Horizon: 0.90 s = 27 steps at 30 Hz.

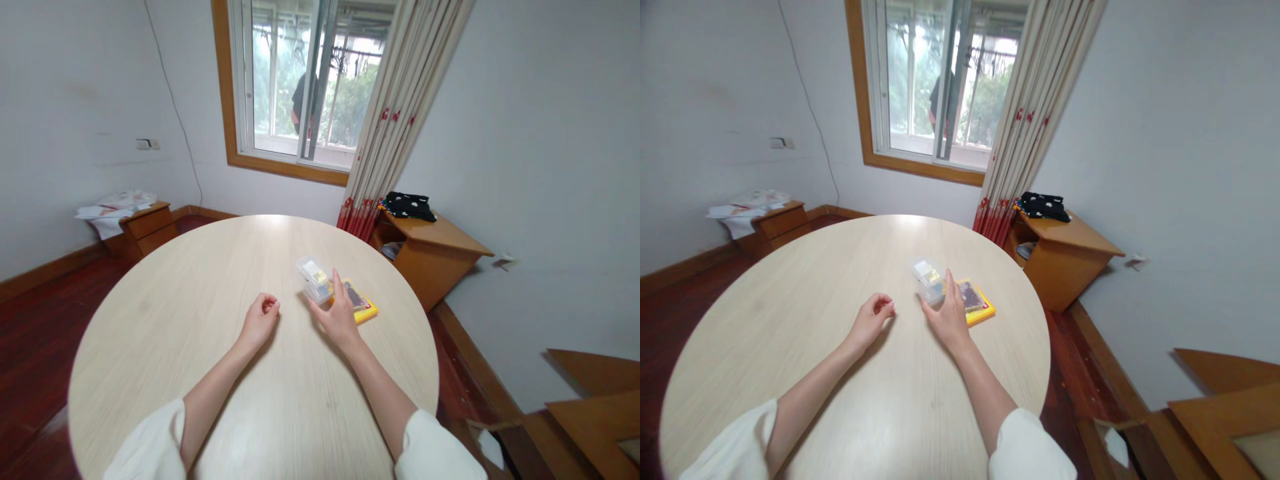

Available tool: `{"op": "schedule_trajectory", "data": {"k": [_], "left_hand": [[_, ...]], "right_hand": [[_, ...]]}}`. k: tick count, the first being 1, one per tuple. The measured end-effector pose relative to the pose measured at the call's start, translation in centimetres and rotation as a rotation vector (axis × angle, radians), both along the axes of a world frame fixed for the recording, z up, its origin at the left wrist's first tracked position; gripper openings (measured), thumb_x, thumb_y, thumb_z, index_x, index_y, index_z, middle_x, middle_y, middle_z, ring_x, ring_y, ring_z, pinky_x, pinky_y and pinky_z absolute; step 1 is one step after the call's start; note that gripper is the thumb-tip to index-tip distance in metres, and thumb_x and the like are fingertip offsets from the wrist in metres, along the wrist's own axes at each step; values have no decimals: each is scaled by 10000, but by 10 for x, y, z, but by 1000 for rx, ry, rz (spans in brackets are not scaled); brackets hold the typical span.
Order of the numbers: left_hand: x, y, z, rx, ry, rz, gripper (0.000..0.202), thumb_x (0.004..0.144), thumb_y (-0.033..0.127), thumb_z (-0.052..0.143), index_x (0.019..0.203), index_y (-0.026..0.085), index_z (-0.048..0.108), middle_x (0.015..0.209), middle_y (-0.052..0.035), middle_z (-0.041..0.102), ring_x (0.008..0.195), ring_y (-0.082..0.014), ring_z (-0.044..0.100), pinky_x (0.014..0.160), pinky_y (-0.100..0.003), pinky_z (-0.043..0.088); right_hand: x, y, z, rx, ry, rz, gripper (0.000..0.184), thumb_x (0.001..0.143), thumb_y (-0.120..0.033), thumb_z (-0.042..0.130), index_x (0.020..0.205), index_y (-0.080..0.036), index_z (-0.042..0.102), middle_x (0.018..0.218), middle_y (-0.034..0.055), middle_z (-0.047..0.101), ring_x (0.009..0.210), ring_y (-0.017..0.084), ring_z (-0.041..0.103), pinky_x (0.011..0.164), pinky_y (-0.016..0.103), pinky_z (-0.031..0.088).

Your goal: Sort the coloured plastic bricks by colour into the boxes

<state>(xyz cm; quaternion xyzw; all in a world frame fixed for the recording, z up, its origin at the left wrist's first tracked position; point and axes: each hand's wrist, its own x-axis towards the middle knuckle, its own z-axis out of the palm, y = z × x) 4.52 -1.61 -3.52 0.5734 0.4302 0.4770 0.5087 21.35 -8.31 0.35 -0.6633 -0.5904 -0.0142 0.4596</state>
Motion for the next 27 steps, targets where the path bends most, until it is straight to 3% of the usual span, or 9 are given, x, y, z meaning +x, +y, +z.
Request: {"op": "schedule_trajectory", "data": {"k": [8, 14, 18, 20, 23, 25, 27], "left_hand": [[-2, -3, 2, 61, 71, 6, 153, 688, 325, 530, 734, 180, 512, 649, 9, 541, 627, -156, 541, 669, -308, 440], [-3, -1, 0, 59, 70, 0, 163, 690, 332, 521, 747, 180, 510, 644, 12, 530, 619, -157, 537, 660, -310, 439], [-2, -1, -3, 63, 74, 4, 166, 692, 333, 517, 753, 179, 511, 654, 10, 534, 621, -156, 538, 657, -307, 439], [-2, -1, -3, 66, 77, 12, 161, 697, 329, 515, 754, 179, 511, 653, 12, 533, 617, -152, 539, 643, -297, 438], [-6, -1, 3, 111, 114, 43, 157, 723, 335, 493, 746, 181, 507, 624, 19, 521, 586, -142, 522, 598, -273, 423], [-12, 1, 11, 190, 183, 89, 171, 749, 347, 466, 731, 182, 507, 613, 16, 522, 576, -139, 510, 581, -264, 410], [-23, 5, 18, 282, 285, 137, 204, 780, 357, 436, 728, 179, 522, 634, -1, 551, 598, -145, 522, 595, -270, 416]], "right_hand": [[50, -11, 7, 37, -52, -228, 777, 736, -382, 593, 1391, -104, 281, 1234, 194, 492, 1155, 300, 472, 971, 472, 389], [60, -6, 0, -61, -67, -284, 735, 702, -328, 589, 1354, -100, 338, 1225, 190, 506, 1135, 299, 488, 956, 451, 402], [60, -6, -1, -75, -117, -315, 708, 710, -374, 574, 1337, -129, 353, 1190, 177, 532, 1097, 308, 506, 921, 474, 397], [60, -9, 4, -18, -172, -362, 742, 714, -441, 569, 1351, -147, 326, 1220, 181, 513, 1124, 335, 474, 934, 529, 351], [54, -17, 14, 225, -249, -404, 715, 753, -486, 524, 1352, -159, 310, 1274, 186, 463, 1178, 352, 413, 953, 569, 288], [44, -22, 18, 399, -296, -321, 578, 805, -415, 482, 1315, -172, 360, 1224, 165, 491, 1157, 323, 437, 951, 536, 301], [27, -24, 17, 450, -352, -137, 452, 835, -321, 461, 1268, -197, 422, 1152, 130, 534, 1113, 281, 483, 944, 485, 330]]}}
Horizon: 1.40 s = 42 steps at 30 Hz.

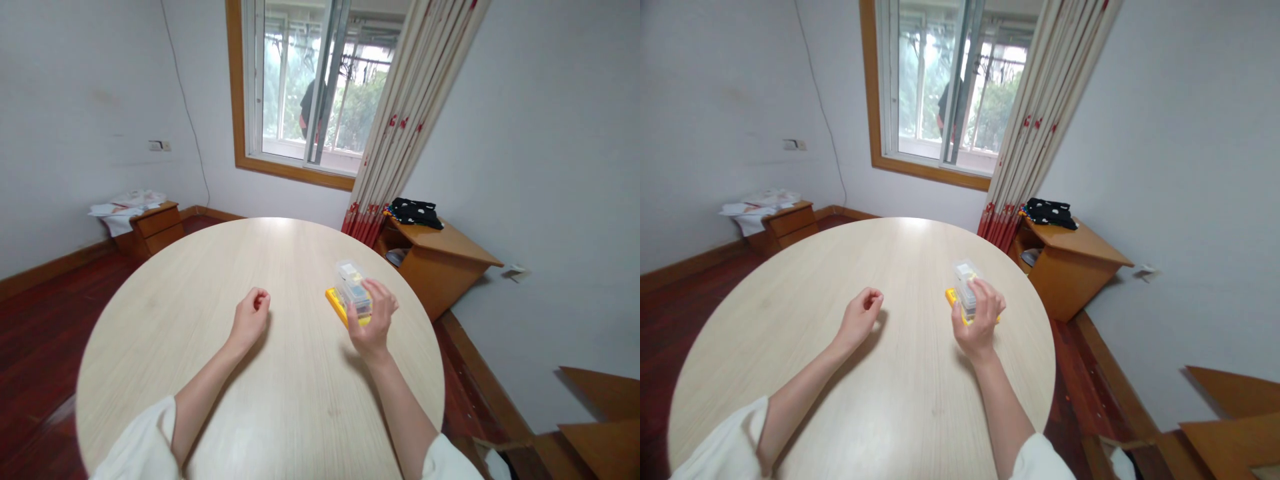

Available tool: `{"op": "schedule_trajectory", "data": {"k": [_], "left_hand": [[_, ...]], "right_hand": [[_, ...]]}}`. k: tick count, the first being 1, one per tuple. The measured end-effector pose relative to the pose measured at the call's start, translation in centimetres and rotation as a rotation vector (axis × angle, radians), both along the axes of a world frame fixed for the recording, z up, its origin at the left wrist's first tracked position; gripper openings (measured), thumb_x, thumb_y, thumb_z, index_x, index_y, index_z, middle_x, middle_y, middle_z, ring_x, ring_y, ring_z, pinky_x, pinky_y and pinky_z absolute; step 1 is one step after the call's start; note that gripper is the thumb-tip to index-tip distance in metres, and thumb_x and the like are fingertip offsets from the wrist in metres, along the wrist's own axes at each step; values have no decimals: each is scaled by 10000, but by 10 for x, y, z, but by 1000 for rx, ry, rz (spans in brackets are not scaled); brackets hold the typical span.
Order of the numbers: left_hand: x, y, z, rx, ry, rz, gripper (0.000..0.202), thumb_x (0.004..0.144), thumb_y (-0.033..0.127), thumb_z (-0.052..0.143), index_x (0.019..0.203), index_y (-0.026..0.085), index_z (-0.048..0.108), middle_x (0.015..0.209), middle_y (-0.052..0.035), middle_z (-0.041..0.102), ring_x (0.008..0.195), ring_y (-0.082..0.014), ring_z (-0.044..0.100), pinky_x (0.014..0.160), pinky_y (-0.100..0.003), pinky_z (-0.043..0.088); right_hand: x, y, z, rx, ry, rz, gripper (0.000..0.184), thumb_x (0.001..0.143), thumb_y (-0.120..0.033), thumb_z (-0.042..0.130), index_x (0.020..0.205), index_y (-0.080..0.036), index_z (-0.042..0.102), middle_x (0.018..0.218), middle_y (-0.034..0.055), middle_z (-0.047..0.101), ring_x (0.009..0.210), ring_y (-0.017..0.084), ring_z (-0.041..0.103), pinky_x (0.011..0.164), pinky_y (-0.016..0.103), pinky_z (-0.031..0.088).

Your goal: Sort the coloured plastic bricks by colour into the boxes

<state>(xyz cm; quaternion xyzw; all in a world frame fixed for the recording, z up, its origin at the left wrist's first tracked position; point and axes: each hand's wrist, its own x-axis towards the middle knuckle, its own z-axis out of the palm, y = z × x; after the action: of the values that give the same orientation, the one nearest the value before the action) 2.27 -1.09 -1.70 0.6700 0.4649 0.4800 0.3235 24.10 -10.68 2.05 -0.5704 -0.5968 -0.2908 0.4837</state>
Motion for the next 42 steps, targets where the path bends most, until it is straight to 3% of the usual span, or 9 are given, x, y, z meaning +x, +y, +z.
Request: {"op": "schedule_trajectory", "data": {"k": [5, 9, 15, 19, 23, 27, 31, 37, 42], "left_hand": [[-35, 4, -2, 111, 343, -41, 375, 821, 383, 414, 1021, 120, 590, 1030, -134, 646, 965, -223, 593, 872, -367, 443], [-56, -11, -18, 214, 782, -116, 629, 851, 493, 386, 1362, 127, 381, 1459, -165, 318, 1345, -316, 280, 1088, -542, 158], [-60, -25, -24, 160, 1019, -233, 625, 888, 502, 299, 1397, 143, 348, 1474, -129, 285, 1375, -283, 226, 1111, -531, 76], [-58, -20, -17, 91, 690, -217, 555, 823, 477, 438, 1279, 170, 506, 1419, -132, 401, 1336, -290, 312, 1110, -526, 97], [-69, -12, 2, -96, -54, 37, 264, 744, 391, 547, 845, 180, 670, 989, -115, 669, 1003, -258, 580, 946, -417, 413], [-91, -8, 20, -338, -691, 128, 123, 696, 236, 587, 601, 160, 575, 608, -23, 565, 579, -142, 527, 549, -244, 468], [-102, -7, 27, -554, -1036, 103, 245, 728, 132, 492, 507, 164, 392, 476, 42, 368, 401, -66, 341, 372, -177, 317], [-98, -9, 34, -714, -1124, 88, 265, 749, 87, 444, 539, 173, 307, 469, 55, 305, 375, -57, 291, 349, -181, 266], [-98, -11, 37, -723, -1127, 94, 252, 741, 82, 451, 564, 176, 297, 487, 52, 310, 384, -57, 296, 357, -185, 266]], "right_hand": [[-49, 9, -18, -546, -198, 294, 539, 884, -347, 400, 1388, -170, 328, 1395, 134, 413, 1322, 243, 313, 1078, 461, 215], [-63, 18, -32, -970, -257, 299, 688, 898, -517, 308, 1454, -130, 182, 1518, 122, 185, 1407, 249, 104, 1121, 494, 71], [-60, 21, -41, -1143, -229, 285, 703, 894, -595, 213, 1449, -164, 214, 1516, 103, 170, 1404, 244, 129, 1128, 489, 42], [-61, 20, -37, -1098, -236, 326, 674, 901, -562, 266, 1435, -152, 257, 1498, 131, 225, 1393, 262, 175, 1116, 521, 93], [-52, 19, -19, -762, -299, 447, 534, 915, -403, 355, 1402, -186, 326, 1450, 115, 361, 1364, 234, 264, 1107, 517, 145], [-23, 16, -4, -241, -106, 320, 374, 884, -288, 404, 1233, -210, 515, 1188, 114, 590, 1167, 228, 499, 1003, 458, 337], [27, 13, 0, -58, 340, 146, 469, 850, -407, 429, 1258, -175, 445, 1109, 143, 564, 1064, 255, 529, 876, 445, 431], [94, 3, -12, -411, 628, 203, 1073, 608, -496, 677, 1445, -241, 56, 1352, 165, 375, 1214, 285, 411, 863, 437, 443], [106, -4, -36, -837, 422, 129, 1151, 417, -352, 812, 1417, -215, 259, 1275, 149, 485, 1124, 288, 505, 920, 449, 407]]}}
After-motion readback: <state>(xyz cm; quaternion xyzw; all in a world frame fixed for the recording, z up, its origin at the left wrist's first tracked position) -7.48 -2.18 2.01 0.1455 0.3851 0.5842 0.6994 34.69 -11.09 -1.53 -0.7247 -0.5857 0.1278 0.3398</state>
